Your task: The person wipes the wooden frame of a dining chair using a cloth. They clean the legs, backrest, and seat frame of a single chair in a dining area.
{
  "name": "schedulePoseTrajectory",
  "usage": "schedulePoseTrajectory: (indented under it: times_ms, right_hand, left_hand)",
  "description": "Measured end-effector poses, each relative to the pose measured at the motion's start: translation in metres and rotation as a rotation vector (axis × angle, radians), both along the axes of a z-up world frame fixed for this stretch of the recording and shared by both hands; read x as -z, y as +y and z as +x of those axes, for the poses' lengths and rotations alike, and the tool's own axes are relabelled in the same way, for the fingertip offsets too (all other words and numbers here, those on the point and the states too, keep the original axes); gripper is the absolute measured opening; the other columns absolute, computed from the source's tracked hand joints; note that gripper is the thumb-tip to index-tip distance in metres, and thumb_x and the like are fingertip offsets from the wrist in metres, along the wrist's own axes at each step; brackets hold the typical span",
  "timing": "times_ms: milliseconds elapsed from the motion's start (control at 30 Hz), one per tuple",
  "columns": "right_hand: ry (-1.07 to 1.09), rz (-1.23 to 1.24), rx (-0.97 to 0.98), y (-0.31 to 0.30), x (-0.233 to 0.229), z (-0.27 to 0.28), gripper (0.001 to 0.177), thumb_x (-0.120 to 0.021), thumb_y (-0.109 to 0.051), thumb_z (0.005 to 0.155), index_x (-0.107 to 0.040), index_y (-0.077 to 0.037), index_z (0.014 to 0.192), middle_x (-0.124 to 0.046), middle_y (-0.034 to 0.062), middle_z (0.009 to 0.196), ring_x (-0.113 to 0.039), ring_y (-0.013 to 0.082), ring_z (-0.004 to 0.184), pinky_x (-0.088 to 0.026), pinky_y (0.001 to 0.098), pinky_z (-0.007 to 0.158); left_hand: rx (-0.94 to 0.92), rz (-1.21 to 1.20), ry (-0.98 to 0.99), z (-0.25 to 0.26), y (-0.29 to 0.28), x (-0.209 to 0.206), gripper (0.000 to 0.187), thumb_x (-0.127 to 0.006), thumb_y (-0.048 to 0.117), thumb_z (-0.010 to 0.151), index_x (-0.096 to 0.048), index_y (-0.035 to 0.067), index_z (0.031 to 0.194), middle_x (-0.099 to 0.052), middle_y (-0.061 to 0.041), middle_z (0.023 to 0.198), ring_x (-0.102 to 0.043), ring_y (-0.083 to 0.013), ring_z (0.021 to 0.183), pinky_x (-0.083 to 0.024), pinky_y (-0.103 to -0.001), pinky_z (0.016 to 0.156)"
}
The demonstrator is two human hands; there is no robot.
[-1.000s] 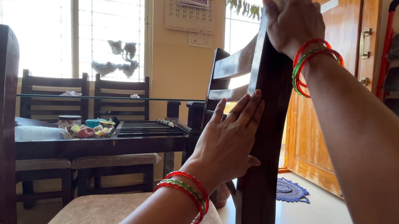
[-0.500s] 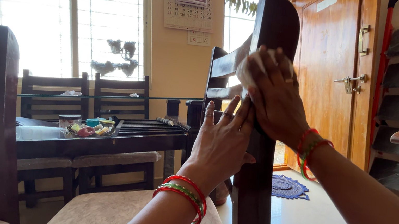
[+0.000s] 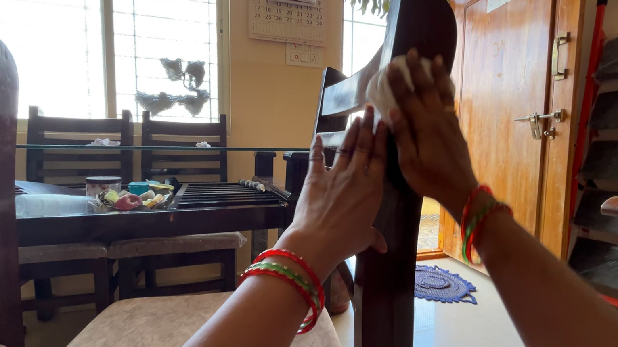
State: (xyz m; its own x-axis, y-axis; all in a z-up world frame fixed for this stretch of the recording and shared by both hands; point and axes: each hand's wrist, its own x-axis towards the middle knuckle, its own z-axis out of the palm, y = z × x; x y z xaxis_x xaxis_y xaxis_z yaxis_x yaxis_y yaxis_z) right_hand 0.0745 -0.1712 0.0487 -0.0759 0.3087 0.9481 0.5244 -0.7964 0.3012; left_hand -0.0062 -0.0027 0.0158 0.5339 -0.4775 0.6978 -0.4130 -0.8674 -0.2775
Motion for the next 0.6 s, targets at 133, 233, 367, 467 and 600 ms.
schedulePoseTrajectory:
  times_ms: [133, 233, 367, 467, 600]
  right_hand:
    - [0.055, -0.06, -0.021, 0.008, 0.06, -0.015, 0.055, -0.043, -0.023, 0.108, -0.037, -0.006, 0.159, -0.025, 0.0207, 0.17, -0.017, 0.0473, 0.158, -0.021, 0.0546, 0.128]
    - [0.14, -0.1, 0.047, 0.012, 0.101, -0.034, 0.057, -0.046, -0.021, 0.103, -0.038, -0.005, 0.157, -0.028, 0.0196, 0.166, -0.018, 0.0483, 0.155, -0.022, 0.0547, 0.124]
    - [0.142, -0.13, 0.092, 0.008, 0.099, -0.039, 0.059, -0.05, -0.023, 0.1, -0.037, -0.008, 0.156, -0.03, 0.0181, 0.165, -0.021, 0.046, 0.154, -0.024, 0.0543, 0.122]
    - [0.13, -0.06, 0.08, 0.006, 0.074, -0.034, 0.063, -0.051, -0.021, 0.1, -0.035, -0.007, 0.159, -0.028, 0.0195, 0.166, -0.021, 0.0465, 0.154, -0.024, 0.0541, 0.123]
    - [0.083, 0.037, 0.031, 0.014, 0.065, -0.03, 0.058, -0.05, -0.019, 0.106, -0.036, -0.009, 0.162, -0.026, 0.019, 0.17, -0.019, 0.0465, 0.157, -0.023, 0.0523, 0.127]
  left_hand:
    - [0.011, -0.102, -0.033, 0.004, 0.005, 0.013, 0.153, -0.094, 0.056, 0.055, 0.004, -0.002, 0.157, 0.011, -0.024, 0.166, 0.002, -0.035, 0.157, -0.014, -0.067, 0.12]
    - [0.036, -0.138, -0.081, 0.007, 0.006, 0.021, 0.147, -0.093, 0.055, 0.06, 0.002, -0.003, 0.156, 0.01, -0.025, 0.165, 0.0, -0.0368, 0.156, -0.014, -0.068, 0.12]
    - [0.029, -0.134, -0.043, 0.004, 0.007, 0.023, 0.145, -0.092, 0.054, 0.061, 0.002, 0.0, 0.156, 0.011, -0.025, 0.164, 0.001, -0.0375, 0.155, -0.013, -0.068, 0.119]
    - [0.027, -0.135, -0.028, 0.001, 0.007, 0.023, 0.145, -0.092, 0.055, 0.061, 0.002, 0.001, 0.157, 0.01, -0.024, 0.165, 0.002, -0.0373, 0.156, -0.012, -0.069, 0.119]
    - [0.025, -0.15, 0.0, 0.005, 0.009, 0.027, 0.142, -0.091, 0.055, 0.062, 0.002, 0.005, 0.158, 0.009, -0.022, 0.166, 0.002, -0.0364, 0.155, -0.013, -0.07, 0.118]
